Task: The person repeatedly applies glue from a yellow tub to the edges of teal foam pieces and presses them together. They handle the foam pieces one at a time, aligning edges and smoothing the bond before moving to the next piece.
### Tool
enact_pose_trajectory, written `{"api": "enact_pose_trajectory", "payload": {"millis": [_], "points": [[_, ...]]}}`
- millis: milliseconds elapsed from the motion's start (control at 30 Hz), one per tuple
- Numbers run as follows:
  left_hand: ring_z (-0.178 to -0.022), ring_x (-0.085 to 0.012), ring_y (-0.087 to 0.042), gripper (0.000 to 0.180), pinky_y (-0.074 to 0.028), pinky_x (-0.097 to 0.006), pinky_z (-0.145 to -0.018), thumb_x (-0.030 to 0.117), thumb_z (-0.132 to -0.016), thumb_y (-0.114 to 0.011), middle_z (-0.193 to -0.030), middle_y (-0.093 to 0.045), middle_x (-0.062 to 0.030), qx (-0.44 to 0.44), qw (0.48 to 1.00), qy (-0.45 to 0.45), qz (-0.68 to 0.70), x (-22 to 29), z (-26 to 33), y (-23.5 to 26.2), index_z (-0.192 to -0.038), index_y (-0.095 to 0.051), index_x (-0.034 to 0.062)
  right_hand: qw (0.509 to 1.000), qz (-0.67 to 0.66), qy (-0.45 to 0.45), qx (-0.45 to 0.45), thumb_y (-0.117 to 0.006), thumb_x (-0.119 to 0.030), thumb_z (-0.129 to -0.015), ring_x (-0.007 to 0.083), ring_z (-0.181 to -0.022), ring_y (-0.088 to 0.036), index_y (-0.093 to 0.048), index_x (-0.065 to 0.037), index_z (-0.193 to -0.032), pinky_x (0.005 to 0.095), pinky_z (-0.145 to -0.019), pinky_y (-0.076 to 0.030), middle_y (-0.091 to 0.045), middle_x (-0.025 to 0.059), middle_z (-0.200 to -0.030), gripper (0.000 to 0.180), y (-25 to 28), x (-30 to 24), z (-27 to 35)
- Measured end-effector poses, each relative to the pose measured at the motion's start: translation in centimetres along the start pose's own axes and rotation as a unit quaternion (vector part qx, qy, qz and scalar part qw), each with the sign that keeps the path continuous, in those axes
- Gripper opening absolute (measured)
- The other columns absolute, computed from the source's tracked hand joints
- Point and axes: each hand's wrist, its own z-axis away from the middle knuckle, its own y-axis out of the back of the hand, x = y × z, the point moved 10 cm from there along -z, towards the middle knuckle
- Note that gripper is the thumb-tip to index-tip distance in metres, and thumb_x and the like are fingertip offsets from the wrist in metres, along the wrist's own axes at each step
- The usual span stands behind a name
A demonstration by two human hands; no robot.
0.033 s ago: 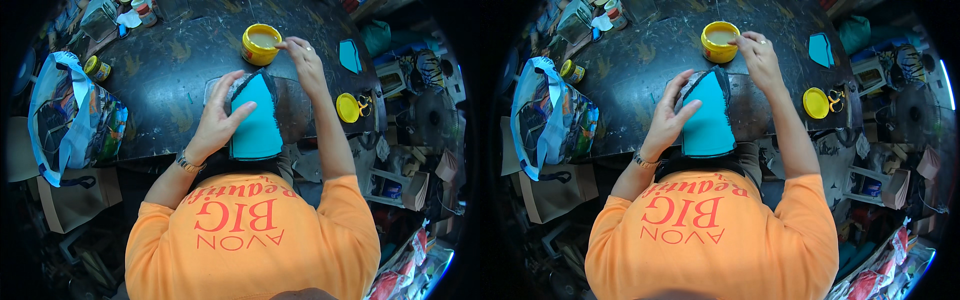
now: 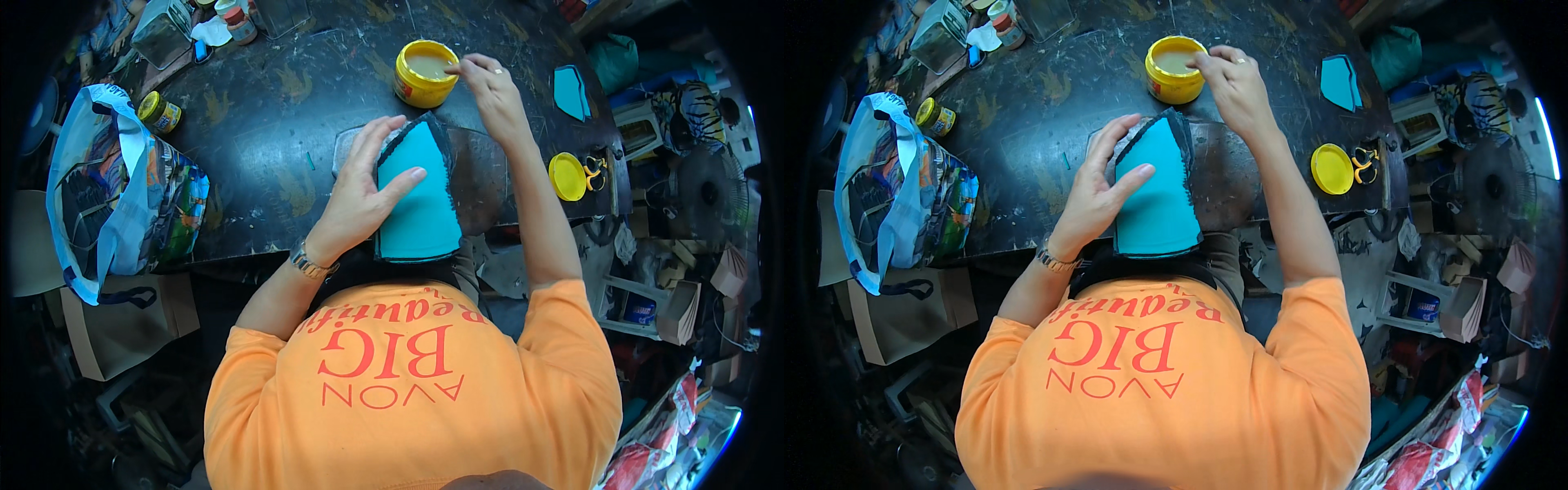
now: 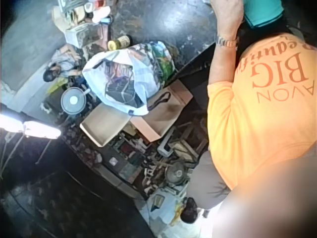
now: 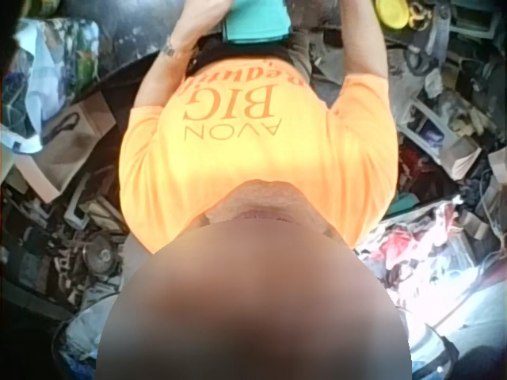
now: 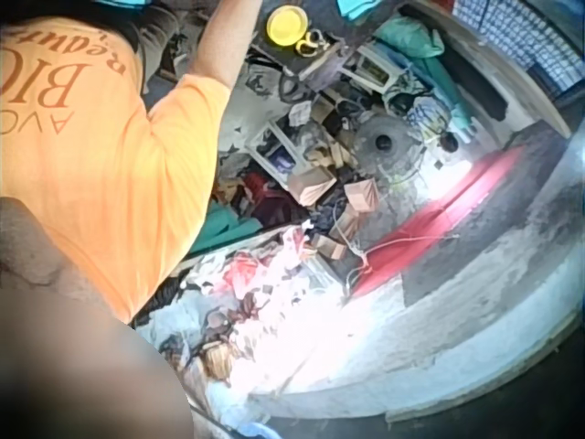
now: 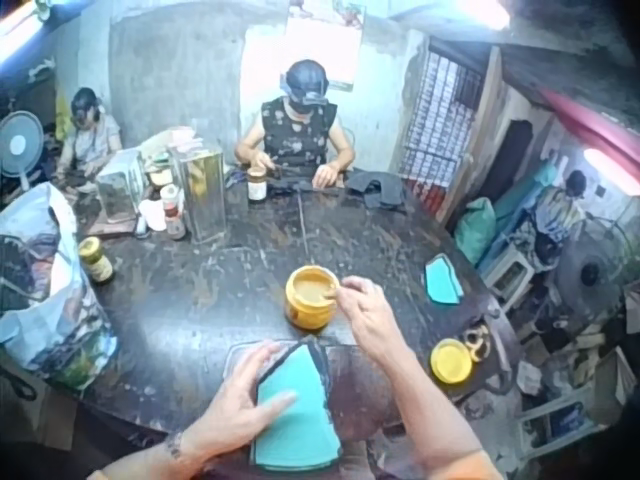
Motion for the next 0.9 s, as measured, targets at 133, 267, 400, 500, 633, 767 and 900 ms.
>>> {"api": "enact_pose_trajectory", "payload": {"millis": [133, 267, 400, 500, 633, 767, 900], "points": [[-0.140, -0.0341, -0.044, 0.059, -0.034, -0.042, -0.116, 0.024, -0.093, -0.071, -0.151, -0.045, -0.0186, -0.027, 0.999, -0.011, -0.039, 0.2, -0.9, -1.1, -0.144, -0.049, 0.0046, 0.974, 0.222, 0.037, 0.009, -0.046, -0.055, -0.102, 0.0342, -0.138, -0.045, -0.079, -0.017, -0.114, 0.0452, -0.113, -0.036, -0.059, 0.0176, -0.140, 0.052, -2.8, 1.0, -3.3], [-0.140, -0.0306, -0.044, 0.057, -0.034, -0.041, -0.116, 0.023, -0.092, -0.073, -0.152, -0.046, -0.0157, -0.032, 0.999, 0.002, 0.002, -0.6, -0.6, -1.1, -0.143, -0.052, 0.0079, 0.934, 0.347, 0.015, -0.079, -0.046, -0.053, -0.103, 0.0356, -0.137, -0.047, -0.080, -0.014, -0.109, 0.0468, -0.111, -0.040, -0.056, 0.0183, -0.143, 0.052, -5.0, 2.1, -4.3], [-0.141, -0.0300, -0.044, 0.056, -0.034, -0.040, -0.116, 0.023, -0.091, -0.073, -0.153, -0.046, -0.0143, -0.034, 0.999, 0.004, 0.012, -0.9, -0.5, -1.0, -0.142, -0.055, 0.0087, 0.980, 0.199, 0.004, 0.018, -0.049, -0.050, -0.102, 0.0352, -0.125, -0.058, -0.076, -0.011, -0.116, 0.0473, -0.102, -0.047, -0.060, 0.0187, -0.136, 0.049, -2.5, 1.1, -4.0], [-0.141, -0.0296, -0.043, 0.055, -0.034, -0.040, -0.116, 0.023, -0.091, -0.074, -0.153, -0.046, -0.0135, -0.035, 0.998, 0.017, 0.040, -1.2, -0.5, -1.0, -0.141, -0.056, 0.0098, 0.968, 0.240, 0.029, 0.067, -0.053, -0.046, -0.101, 0.0344, -0.115, -0.062, -0.072, -0.009, -0.121, 0.0484, -0.096, -0.050, -0.065, 0.0182, -0.123, 0.045, -1.5, -0.3, -1.9], [-0.140, -0.0328, -0.044, 0.057, -0.037, -0.041, -0.114, 0.027, -0.091, -0.072, -0.152, -0.045, -0.0159, -0.053, 0.998, 0.016, 0.028, -1.3, -0.6, -1.0, -0.141, -0.054, 0.0082, 0.954, 0.297, 0.027, 0.024, -0.057, -0.037, -0.101, 0.0318, -0.102, -0.066, -0.074, -0.008, -0.112, 0.0452, -0.089, -0.051, -0.067, 0.0146, -0.115, 0.035, -1.4, -1.3, 1.0], [-0.140, -0.0304, -0.044, 0.055, -0.035, -0.041, -0.115, 0.025, -0.091, -0.074, -0.152, -0.046, -0.0140, -0.059, 0.997, 0.025, 0.038, -1.5, -0.6, -0.9, -0.141, -0.056, 0.0101, 0.994, 0.075, -0.058, -0.061, -0.052, -0.039, -0.103, 0.0267, -0.108, -0.064, -0.077, -0.008, -0.108, 0.0395, -0.090, -0.051, -0.065, 0.0108, -0.118, 0.040, -1.0, -0.3, 3.6], [-0.141, -0.0293, -0.043, 0.054, -0.035, -0.040, -0.115, 0.024, -0.091, -0.074, -0.152, -0.046, -0.0133, -0.054, 0.997, 0.019, 0.045, -1.5, -0.6, -1.0, -0.140, -0.057, 0.0109, 0.973, -0.231, -0.004, -0.020, -0.050, -0.041, -0.105, 0.0222, -0.112, -0.058, -0.079, -0.012, -0.108, 0.0359, -0.101, -0.044, -0.059, 0.0107, -0.122, 0.042, -1.4, -1.7, 6.1]]}}
